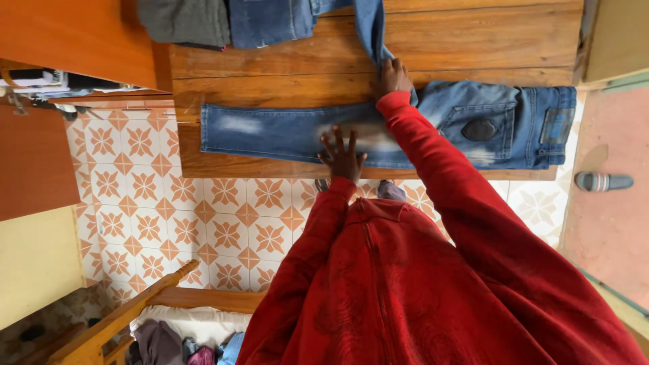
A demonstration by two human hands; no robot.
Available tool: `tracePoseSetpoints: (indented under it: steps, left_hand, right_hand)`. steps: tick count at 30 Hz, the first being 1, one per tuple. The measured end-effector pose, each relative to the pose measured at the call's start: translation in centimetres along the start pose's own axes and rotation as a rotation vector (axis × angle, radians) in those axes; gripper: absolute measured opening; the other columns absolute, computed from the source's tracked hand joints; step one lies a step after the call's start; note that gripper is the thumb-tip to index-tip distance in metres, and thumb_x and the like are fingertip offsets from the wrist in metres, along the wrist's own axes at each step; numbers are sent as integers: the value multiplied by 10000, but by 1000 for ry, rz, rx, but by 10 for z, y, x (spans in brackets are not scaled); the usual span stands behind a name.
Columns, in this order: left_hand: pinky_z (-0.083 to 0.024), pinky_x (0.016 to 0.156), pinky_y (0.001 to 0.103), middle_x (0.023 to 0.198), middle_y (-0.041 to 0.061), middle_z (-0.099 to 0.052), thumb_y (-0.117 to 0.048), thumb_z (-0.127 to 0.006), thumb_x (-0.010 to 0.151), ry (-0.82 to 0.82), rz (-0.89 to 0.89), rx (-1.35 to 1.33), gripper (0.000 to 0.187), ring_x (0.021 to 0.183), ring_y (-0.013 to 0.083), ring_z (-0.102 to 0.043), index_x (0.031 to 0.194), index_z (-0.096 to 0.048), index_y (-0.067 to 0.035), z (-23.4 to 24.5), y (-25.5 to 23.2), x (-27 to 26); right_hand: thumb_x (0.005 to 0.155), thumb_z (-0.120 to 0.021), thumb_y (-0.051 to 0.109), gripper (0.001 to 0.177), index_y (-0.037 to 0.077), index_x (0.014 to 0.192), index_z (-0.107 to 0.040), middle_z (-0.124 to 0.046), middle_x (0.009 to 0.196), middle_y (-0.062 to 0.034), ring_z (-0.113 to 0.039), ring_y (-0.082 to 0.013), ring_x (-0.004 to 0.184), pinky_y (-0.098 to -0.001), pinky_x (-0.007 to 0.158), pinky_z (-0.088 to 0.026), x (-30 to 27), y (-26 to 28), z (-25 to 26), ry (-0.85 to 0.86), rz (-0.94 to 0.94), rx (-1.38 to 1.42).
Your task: The person folds several pairs of jeans and trousers on a wooden table and places them into a wardrobe. They then gather more clothes from a bed, including a shirt and additional trousers, to fold and stack inside the wardrobe.
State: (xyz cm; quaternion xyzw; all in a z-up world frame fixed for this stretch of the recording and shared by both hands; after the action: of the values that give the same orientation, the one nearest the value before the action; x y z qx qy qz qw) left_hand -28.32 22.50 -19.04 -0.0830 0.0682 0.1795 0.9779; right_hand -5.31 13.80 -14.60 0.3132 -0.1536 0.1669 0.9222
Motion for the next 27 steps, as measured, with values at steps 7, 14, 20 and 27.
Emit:
tracePoseSetpoints:
  steps: [7, 14, 20, 27]
  left_hand:
    - [-471, 927, 755, 1686, 271, -24, -697, -622, 872, 230, 40, 106, 982, 1439, 708, -70, 1654, -139, -352, 52, 15, 3]
    - [-406, 1191, 497, 1589, 238, -420, -521, -565, 1088, -123, 14, -618, 745, 1428, 439, -446, 1604, -333, -37, 29, 77, 58]
    - [-274, 1257, 543, 1659, 286, -258, -186, -579, 939, -383, -170, -802, 807, 1528, 481, -297, 1632, -214, 10, 92, 77, 50]
    - [-245, 1111, 680, 1614, 171, -310, -242, -759, 828, -230, -157, -344, 817, 1463, 486, -310, 1530, -342, -194, 87, 49, 89]
  right_hand:
    - [886, -744, 151, 180, 82, 1050, -762, -669, 955, -178, -643, -419, 846, -502, 707, -514, -19, 55, 42, 44, -272, 109]
    - [890, -651, -46, 406, 80, 1271, -709, -592, 885, -117, -577, -312, 817, -429, 737, -480, -109, 128, 63, 158, 291, 401]
    - [887, -680, 54, 380, 80, 1267, -686, -592, 957, -98, -565, -306, 885, -405, 813, -457, -152, 119, 18, 338, 273, 237]
    - [799, -759, 338, 484, 137, 1229, -664, -651, 1172, -84, -620, -310, 1026, -467, 796, -414, -196, 101, -48, 501, 256, 52]
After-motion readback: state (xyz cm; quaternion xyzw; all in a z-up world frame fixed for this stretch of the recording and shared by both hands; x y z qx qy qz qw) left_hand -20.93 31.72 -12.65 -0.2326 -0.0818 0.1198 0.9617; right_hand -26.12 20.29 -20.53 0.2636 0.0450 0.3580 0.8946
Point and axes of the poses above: each hand's wrist, its own x-axis towards the middle knuckle, its own z-axis out of the back of the hand, y = z × x, the point moved 3 cm from there along x, towards the middle knuckle
